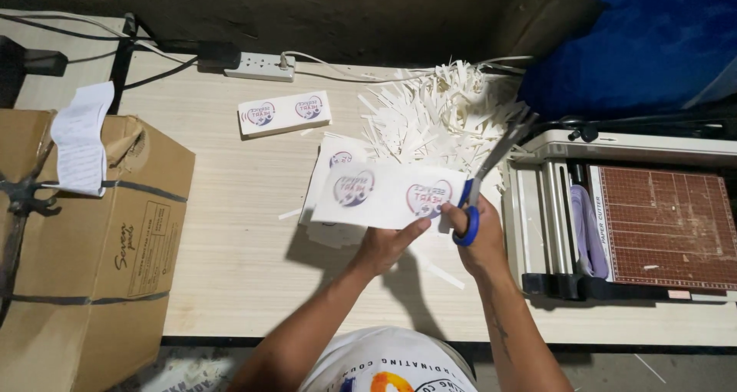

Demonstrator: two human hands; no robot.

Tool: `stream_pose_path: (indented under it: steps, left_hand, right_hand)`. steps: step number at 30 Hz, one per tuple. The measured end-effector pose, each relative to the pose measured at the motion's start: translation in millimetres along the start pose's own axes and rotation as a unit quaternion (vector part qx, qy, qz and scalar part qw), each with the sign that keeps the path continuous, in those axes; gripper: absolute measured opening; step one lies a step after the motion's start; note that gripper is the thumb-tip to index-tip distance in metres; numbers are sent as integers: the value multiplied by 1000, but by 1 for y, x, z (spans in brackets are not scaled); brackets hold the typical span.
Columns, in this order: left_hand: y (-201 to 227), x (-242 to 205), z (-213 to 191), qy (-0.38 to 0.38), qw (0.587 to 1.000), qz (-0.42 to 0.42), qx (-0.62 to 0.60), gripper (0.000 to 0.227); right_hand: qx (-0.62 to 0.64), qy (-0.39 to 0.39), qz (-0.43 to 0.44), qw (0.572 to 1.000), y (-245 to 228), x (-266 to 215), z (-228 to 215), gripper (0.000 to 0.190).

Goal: The person uses blue-handled scissors to cut a sheet of paper printed with multiple circular logos into individual pieces. They hold the paper with their left hand and cut with their right hand, placing the cut pieces on the table.

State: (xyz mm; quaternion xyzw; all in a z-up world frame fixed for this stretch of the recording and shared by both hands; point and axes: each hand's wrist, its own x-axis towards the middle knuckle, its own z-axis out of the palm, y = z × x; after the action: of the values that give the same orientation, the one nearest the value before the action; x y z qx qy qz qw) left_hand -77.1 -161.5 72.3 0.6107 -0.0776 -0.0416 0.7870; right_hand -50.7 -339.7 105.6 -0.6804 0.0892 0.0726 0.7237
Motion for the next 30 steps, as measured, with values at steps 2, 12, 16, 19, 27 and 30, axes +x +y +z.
stream_pose_path:
  steps: [2, 12, 16, 19, 27, 30]
  left_hand:
    - [1, 1, 0, 26, 999, -30, 7, 56]
    - [39, 22, -38, 192, 980, 22, -50, 44]
    - [56, 21, -42, 201, 978, 25, -44, 43]
    - [58, 21, -43, 210, 977, 4, -33, 43]
    - [57, 21, -44, 194, 979, 42, -42, 43]
    - [59, 21, -44, 188, 980, 47, -39, 42]
  right_hand:
    - [-5, -27, -10, 1000, -13, -4, 12, 28]
    - [-129, -179, 49, 974, 21, -34, 32, 36]
    - [-190, -200, 71, 959, 15, -48, 47, 39]
    - [-201, -207, 79, 954, 9, -51, 52, 39]
    - [-140, -201, 54, 968, -2, -47, 59, 30]
    - [-119, -194, 50, 973, -1, -45, 60, 26]
